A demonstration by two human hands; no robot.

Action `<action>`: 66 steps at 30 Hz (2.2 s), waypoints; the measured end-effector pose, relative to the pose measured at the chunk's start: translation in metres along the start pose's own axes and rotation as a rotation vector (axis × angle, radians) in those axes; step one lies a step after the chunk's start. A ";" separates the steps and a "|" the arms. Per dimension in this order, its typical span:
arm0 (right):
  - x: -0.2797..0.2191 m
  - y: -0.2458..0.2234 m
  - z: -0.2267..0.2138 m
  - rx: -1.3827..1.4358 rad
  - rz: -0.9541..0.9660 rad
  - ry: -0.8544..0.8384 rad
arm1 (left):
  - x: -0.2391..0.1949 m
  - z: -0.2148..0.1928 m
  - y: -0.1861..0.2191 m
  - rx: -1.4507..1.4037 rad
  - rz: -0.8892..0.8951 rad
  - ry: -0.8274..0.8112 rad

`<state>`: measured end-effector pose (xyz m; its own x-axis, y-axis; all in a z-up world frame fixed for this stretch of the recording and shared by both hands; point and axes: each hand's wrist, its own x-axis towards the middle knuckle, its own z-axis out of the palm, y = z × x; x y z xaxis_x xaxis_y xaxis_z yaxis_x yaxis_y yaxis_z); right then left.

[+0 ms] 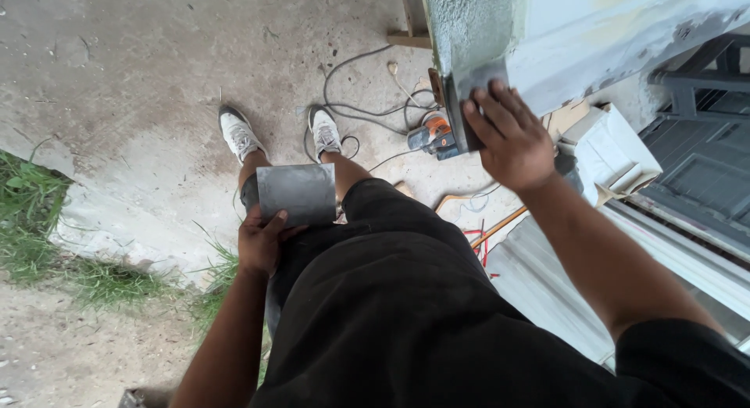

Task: The person applies a green body filler to a white car door using a metal putty knife, spreading it across the surface. They then use a sanding block to smooth the applied filler on the door panel.

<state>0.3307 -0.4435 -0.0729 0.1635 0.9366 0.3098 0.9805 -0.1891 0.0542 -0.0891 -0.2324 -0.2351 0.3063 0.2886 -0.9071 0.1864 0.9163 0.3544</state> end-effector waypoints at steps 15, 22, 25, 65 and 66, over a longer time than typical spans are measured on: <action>-0.005 0.024 -0.093 1.549 1.392 0.317 | -0.041 0.078 0.071 0.098 -0.030 -0.081; 0.033 0.009 -0.091 1.735 1.027 0.284 | -0.107 0.163 0.145 0.078 0.260 -0.542; 0.052 -0.002 -0.093 1.698 0.812 0.286 | -0.128 0.193 0.162 0.007 0.271 -0.604; 0.080 -0.051 -0.117 1.812 1.057 0.575 | -0.163 0.217 0.160 0.772 1.480 -0.371; 0.067 -0.035 -0.117 1.711 1.106 0.538 | -0.149 0.208 0.150 0.868 1.418 -0.295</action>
<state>0.2942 -0.4081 0.0567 0.8752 0.4350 -0.2116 -0.3289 0.2143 -0.9198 0.0873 -0.1960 0.0009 0.8037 0.5412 0.2473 0.0217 -0.4419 0.8968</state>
